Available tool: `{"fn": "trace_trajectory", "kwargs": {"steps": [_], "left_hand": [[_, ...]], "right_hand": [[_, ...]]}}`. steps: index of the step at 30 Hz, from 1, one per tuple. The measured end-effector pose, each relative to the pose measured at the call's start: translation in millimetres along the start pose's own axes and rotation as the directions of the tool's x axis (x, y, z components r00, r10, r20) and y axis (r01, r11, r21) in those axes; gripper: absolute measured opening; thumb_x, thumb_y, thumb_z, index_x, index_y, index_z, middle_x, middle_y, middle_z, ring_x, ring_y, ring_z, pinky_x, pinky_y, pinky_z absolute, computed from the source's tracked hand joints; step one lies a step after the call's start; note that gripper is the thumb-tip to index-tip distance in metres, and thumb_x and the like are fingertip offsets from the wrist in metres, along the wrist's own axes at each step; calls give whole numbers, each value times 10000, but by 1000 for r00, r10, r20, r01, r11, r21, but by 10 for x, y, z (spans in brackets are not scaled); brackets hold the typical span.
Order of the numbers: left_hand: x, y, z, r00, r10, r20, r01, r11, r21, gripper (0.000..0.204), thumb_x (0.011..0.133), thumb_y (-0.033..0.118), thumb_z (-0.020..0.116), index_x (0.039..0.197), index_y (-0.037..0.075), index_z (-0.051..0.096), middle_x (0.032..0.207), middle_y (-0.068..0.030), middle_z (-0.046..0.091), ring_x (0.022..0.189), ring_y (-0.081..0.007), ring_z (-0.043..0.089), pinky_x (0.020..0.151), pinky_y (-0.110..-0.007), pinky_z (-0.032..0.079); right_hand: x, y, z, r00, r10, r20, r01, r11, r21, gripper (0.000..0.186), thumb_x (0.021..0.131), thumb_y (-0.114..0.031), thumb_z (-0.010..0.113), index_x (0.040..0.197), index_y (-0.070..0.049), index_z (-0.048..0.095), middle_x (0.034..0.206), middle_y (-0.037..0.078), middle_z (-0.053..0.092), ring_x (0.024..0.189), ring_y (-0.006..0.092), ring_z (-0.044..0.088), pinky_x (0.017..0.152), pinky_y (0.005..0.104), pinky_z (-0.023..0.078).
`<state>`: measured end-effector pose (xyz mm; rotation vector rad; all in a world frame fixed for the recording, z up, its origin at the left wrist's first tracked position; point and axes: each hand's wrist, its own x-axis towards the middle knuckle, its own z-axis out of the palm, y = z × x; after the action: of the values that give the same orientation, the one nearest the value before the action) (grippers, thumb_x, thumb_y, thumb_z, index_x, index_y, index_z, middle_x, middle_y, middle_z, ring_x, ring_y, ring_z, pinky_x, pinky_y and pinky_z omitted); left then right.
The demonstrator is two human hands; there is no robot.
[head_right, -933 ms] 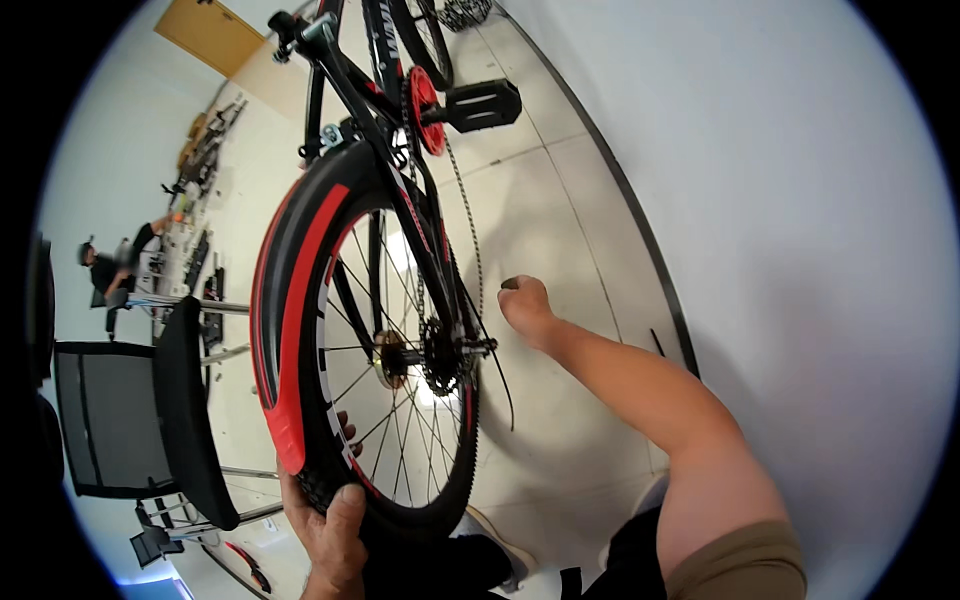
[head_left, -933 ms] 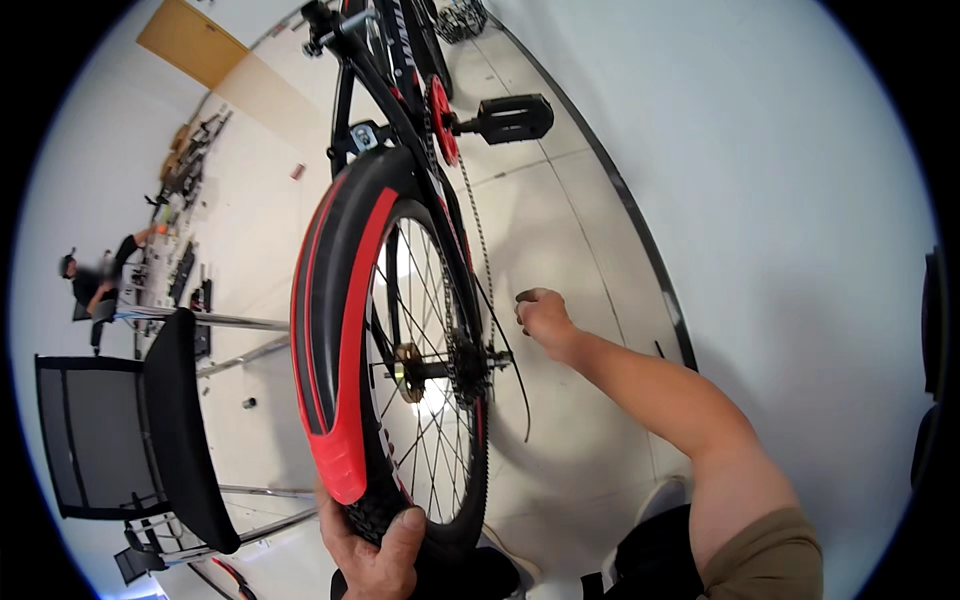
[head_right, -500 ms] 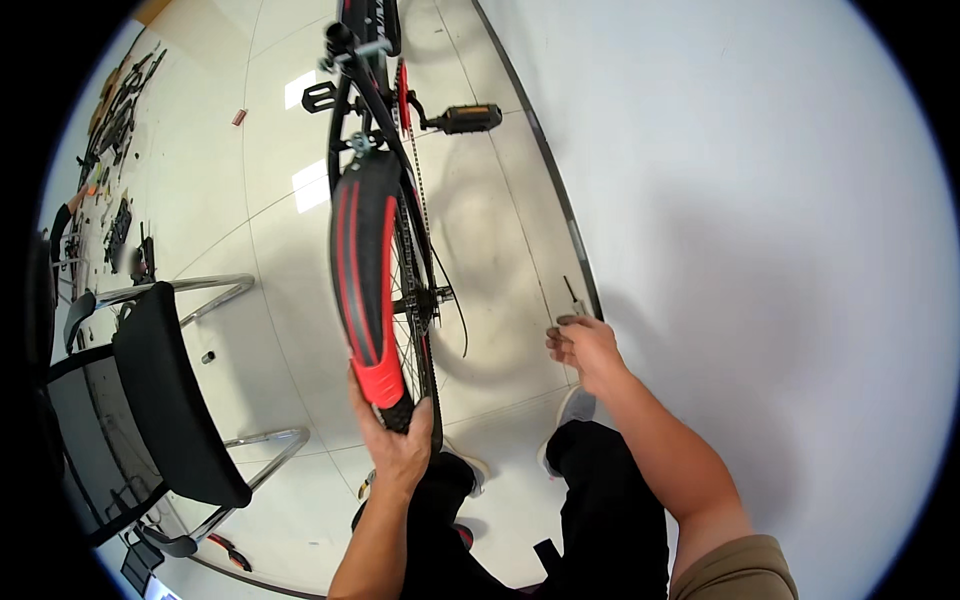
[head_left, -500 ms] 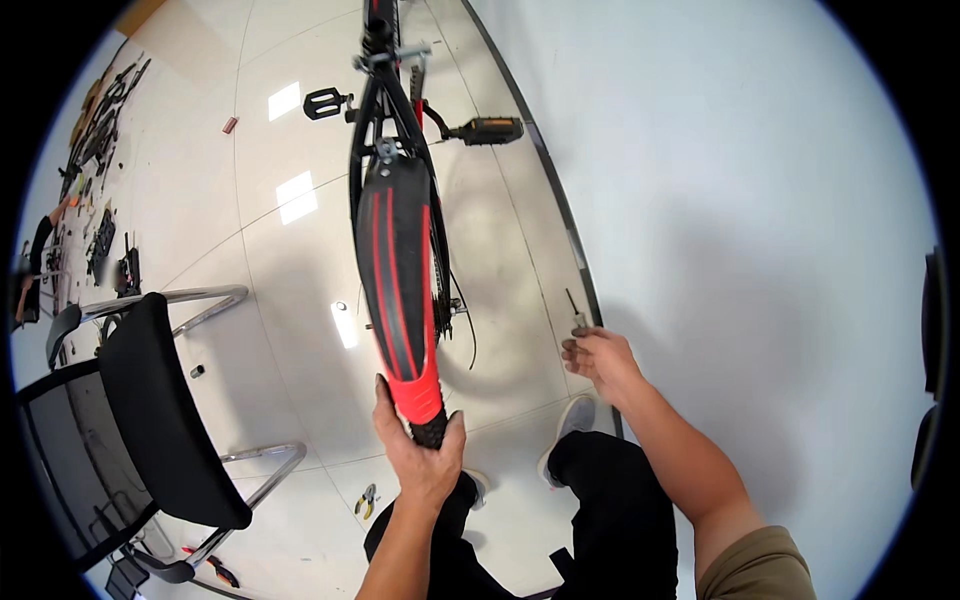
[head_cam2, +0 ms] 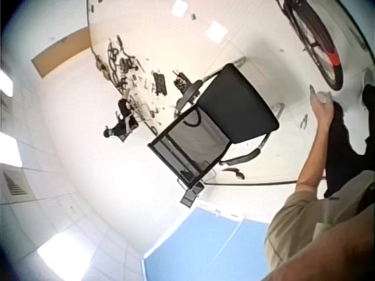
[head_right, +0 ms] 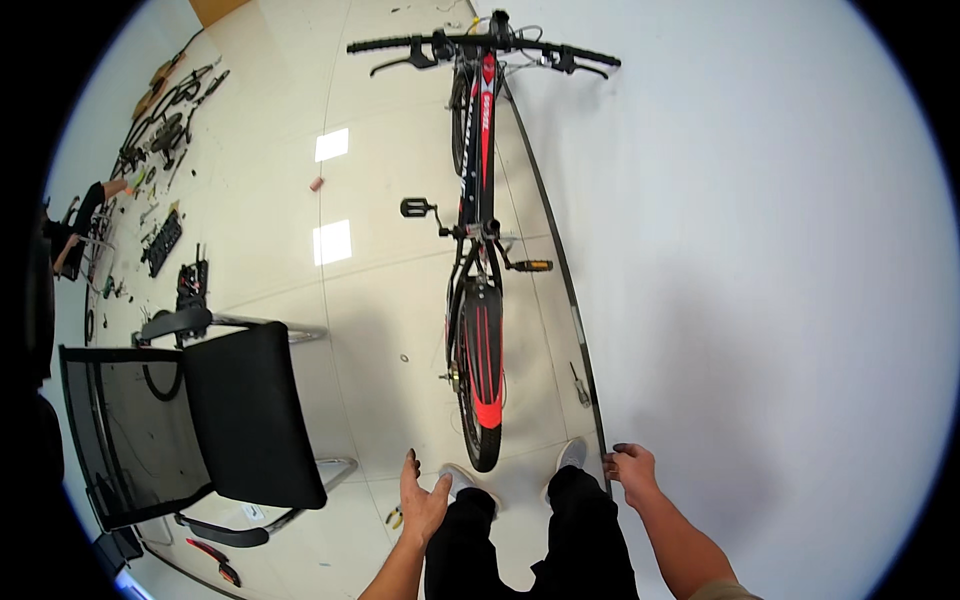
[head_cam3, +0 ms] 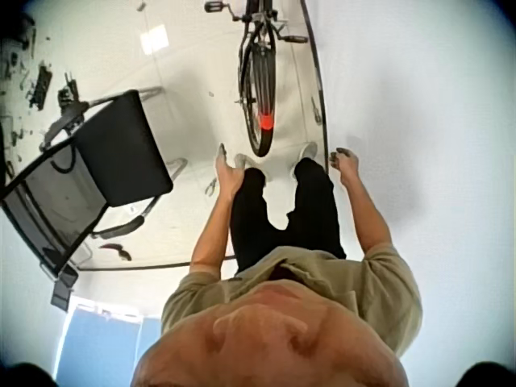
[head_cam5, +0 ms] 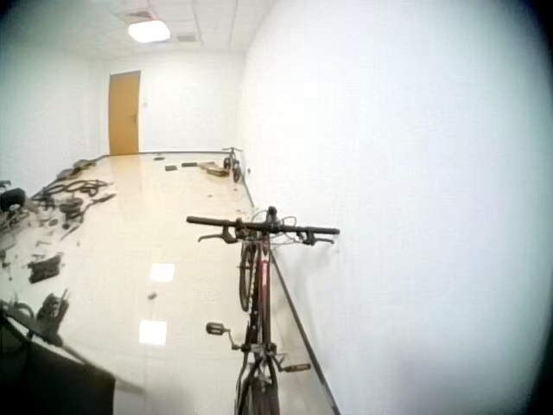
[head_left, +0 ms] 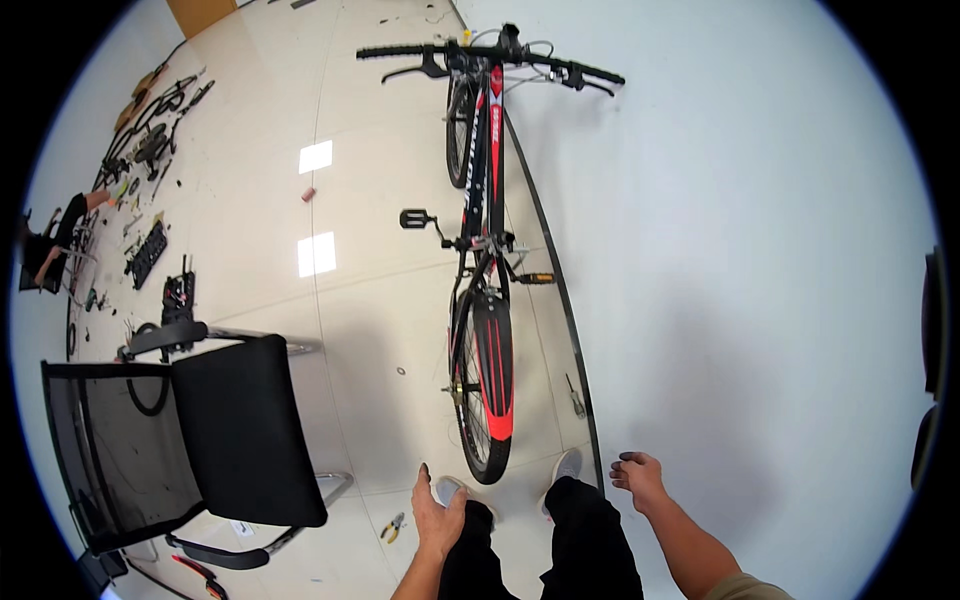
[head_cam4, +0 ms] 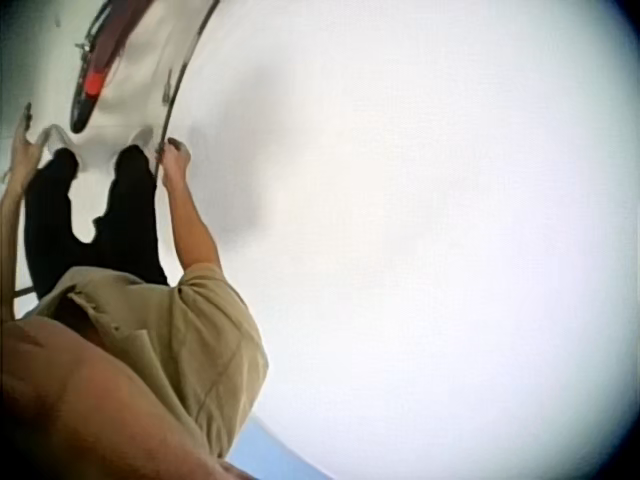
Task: The person adjusts the bicycle chain and gears by hand, rotating the rear wheel and moving the chain across the cassette. They then flip the bicycle and work on the front chainring area before returning to the rear wheel to continue adjustments.
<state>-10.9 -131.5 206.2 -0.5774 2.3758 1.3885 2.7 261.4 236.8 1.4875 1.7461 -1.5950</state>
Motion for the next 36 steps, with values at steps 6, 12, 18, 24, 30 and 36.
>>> {"fn": "trace_trajectory", "kwargs": {"steps": [6, 12, 18, 24, 30, 36], "left_hand": [[748, 704, -54, 995, 93, -39, -94, 995, -21, 824, 876, 224, 749, 1526, -95, 355, 1451, -325, 502, 1333, -421, 523, 1128, -466, 413], [1745, 1527, 449, 999, 21, 40, -20, 1000, -22, 865, 886, 258, 753, 1554, -84, 323, 1500, -319, 472, 1362, -399, 512, 1139, -449, 405], [2555, 1371, 1093, 995, -96, -25, 100, 974, 204, 958, 857, 427, 747, 1523, -129, 341, 1506, -350, 451, 1369, -435, 495, 1168, -445, 379], [2721, 1445, 1386, 986, -159, 46, 150, 975, 164, 957, 860, 551, 705, 1517, -69, 390, 1408, -316, 530, 1319, -455, 518, 1128, -499, 390], [2784, 1633, 1506, 984, -175, -19, 171, 923, 344, 944, 857, 564, 714, 1530, -6, 376, 1439, -265, 508, 1339, -437, 490, 1106, -545, 387], [2803, 1563, 1521, 985, -174, -14, 169, 930, 325, 919, 846, 530, 735, 1506, -10, 394, 1420, -266, 516, 1311, -451, 492, 1100, -546, 387]], "right_hand": [[-110, -316, 18, 997, -70, -36, 73, 995, 68, 333, 946, -40, 564, 1250, 96, 575, 991, 167, 700, 816, 236, 704, 705, 355, 588], [550, -956, 381, 992, -127, 5, 124, 970, 209, 300, 946, -44, 568, 1209, 93, 611, 969, 155, 710, 790, 215, 691, 696, 336, 565], [1617, -2086, 1316, 977, -207, 56, 191, 958, 215, 236, 938, -95, 628, 1090, 75, 691, 890, 124, 721, 723, 166, 663, 648, 300, 524], [2686, -2921, 2564, 810, -553, 194, 579, 807, -118, 236, 875, -194, 699, 1002, 1, 739, 918, 204, 738, 845, 351, 709, 795, 421, 549], [3042, -3376, 3258, 873, -344, 346, 485, 681, -548, 280, 871, -302, 718, 964, -38, 734, 1028, 191, 736, 1006, 385, 699, 893, 476, 545], [3024, -3310, 3477, 890, -329, 317, 453, 541, -709, 313, 878, -347, 736, 943, -42, 765, 936, 170, 758, 942, 371, 732, 831, 451, 575]]}}
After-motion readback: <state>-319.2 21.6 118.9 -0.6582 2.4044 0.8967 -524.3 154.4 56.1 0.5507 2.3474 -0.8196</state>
